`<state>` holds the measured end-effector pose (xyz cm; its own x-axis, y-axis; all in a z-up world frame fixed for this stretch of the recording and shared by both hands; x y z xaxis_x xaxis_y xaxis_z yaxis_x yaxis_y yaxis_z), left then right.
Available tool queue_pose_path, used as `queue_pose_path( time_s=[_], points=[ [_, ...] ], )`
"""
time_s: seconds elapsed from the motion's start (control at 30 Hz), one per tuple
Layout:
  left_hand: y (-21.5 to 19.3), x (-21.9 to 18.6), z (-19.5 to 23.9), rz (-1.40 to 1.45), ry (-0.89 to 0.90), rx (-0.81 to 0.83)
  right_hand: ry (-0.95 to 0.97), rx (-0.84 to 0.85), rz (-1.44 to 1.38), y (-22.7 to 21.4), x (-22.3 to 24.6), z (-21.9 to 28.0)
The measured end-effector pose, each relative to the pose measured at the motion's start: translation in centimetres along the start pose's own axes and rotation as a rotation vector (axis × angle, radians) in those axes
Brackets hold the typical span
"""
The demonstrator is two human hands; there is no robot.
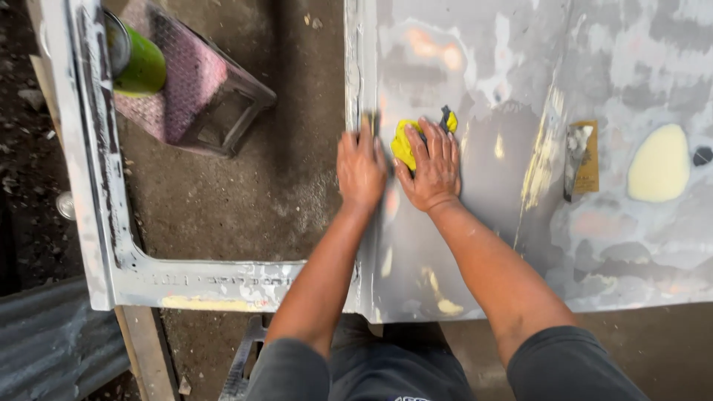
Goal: The person sands the surface of a white car door using a sanding block and a yellow cloth. They wipe the surface, dip the sanding block in a bucket of water, and continue sanding the edges and flat areas of the door.
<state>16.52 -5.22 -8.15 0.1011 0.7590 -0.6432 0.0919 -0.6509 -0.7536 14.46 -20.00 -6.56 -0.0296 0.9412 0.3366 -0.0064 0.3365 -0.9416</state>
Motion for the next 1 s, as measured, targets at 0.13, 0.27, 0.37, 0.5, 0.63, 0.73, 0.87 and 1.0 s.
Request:
queue_pose_path(
  time_s=[0.13, 0.27, 0.37, 0.5, 0.63, 0.73, 0.87, 1.0],
  points=[
    [-0.9, 0.0, 5.5, 0.077, 0.004, 0.016, 0.001, -0.01, -0.028, -0.5, 0.2, -0.2],
    [0.3, 0.8, 2.3, 0.057, -0.023, 0.048, 0.005, 0.01, -0.027, -0.2, 0.3, -0.1],
    [1.2, 1.1, -1.1, 0.012, -0.056, 0.058, 0.001, 0.01, -0.016, -0.2, 0.1, -0.1],
    [-0.6, 0.2, 1.3, 0.032, -0.074, 0.104, -0.003, 0.002, 0.003, 0.2, 0.0, -0.1],
    [-0.6, 0.8, 7.4, 0.08, -0.049, 0.107, -0.004, 0.002, -0.01, -0.2, 0.2, -0.2],
    [0.2, 1.0, 4.5, 0.076, -0.05, 0.131, -0.017, -0.015, 0.001, -0.1, 0.3, -0.2],
    [1.0, 1.0, -0.4, 0.062, -0.087, 0.085, -0.006, -0.003, 0.0, 0.1, 0.0, 0.0],
    [-0.2, 0.9, 3.5, 0.069, -0.075, 0.112, 0.002, 0.006, 0.009, 0.1, 0.1, -0.1]
  ],
)
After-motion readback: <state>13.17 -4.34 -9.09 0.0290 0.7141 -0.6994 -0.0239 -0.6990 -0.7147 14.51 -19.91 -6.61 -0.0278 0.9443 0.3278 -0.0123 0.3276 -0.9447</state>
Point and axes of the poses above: each hand's wrist, its own z-axis away from the middle knuckle, its own y-axis out of the palm, x = y × z, the point moved 8 cm from there along -z, towards the middle knuckle, and after that the axes turned 9 degrees about y, right-handed, at the moved point
